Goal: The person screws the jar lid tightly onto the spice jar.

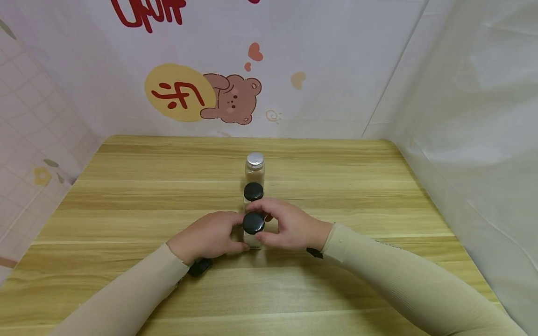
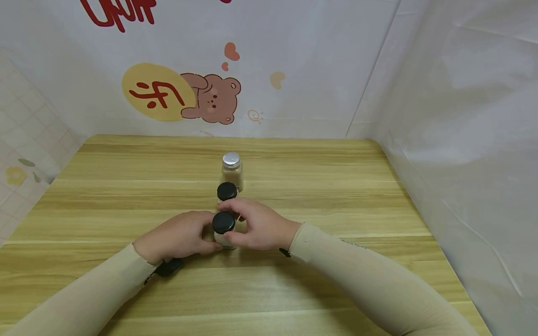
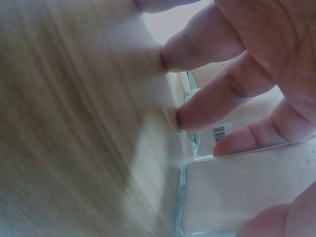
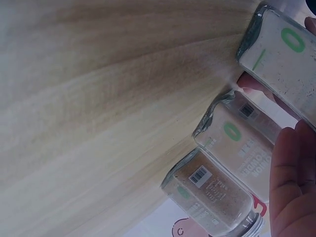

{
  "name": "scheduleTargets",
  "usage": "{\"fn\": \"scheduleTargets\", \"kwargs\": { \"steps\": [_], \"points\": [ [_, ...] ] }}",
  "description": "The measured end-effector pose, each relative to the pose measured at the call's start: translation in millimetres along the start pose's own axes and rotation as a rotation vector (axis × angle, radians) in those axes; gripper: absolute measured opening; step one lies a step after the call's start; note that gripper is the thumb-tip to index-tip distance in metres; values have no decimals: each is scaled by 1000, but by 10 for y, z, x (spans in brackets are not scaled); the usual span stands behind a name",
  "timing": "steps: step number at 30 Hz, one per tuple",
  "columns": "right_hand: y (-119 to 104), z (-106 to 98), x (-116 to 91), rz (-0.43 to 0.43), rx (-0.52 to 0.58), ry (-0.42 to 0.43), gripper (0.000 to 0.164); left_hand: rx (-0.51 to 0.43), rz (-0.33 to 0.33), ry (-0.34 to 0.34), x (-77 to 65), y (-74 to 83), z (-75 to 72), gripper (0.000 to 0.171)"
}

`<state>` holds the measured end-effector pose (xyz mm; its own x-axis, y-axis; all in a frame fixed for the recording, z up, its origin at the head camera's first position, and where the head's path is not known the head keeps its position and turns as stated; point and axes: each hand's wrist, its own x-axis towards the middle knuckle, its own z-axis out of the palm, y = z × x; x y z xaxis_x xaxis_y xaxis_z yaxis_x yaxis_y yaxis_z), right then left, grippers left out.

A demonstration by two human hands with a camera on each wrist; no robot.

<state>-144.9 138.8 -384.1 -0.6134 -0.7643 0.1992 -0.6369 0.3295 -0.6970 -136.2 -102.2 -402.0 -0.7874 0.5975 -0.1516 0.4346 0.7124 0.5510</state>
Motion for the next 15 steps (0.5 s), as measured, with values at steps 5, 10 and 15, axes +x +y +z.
{"fn": "scheduleTargets", "kwargs": {
  "steps": [5, 10, 15],
  "points": [
    [2, 7, 1, -7, 14, 8, 39, -9, -1, -1, 0, 2, -2, 31],
    [9, 14, -4, 22, 24, 7, 39, -10, 2, -4, 3, 3, -4, 30],
    [15, 4, -11, 9, 18, 2, 47, -12, 4, -11, 4, 7, -7, 29]
  ]
}}
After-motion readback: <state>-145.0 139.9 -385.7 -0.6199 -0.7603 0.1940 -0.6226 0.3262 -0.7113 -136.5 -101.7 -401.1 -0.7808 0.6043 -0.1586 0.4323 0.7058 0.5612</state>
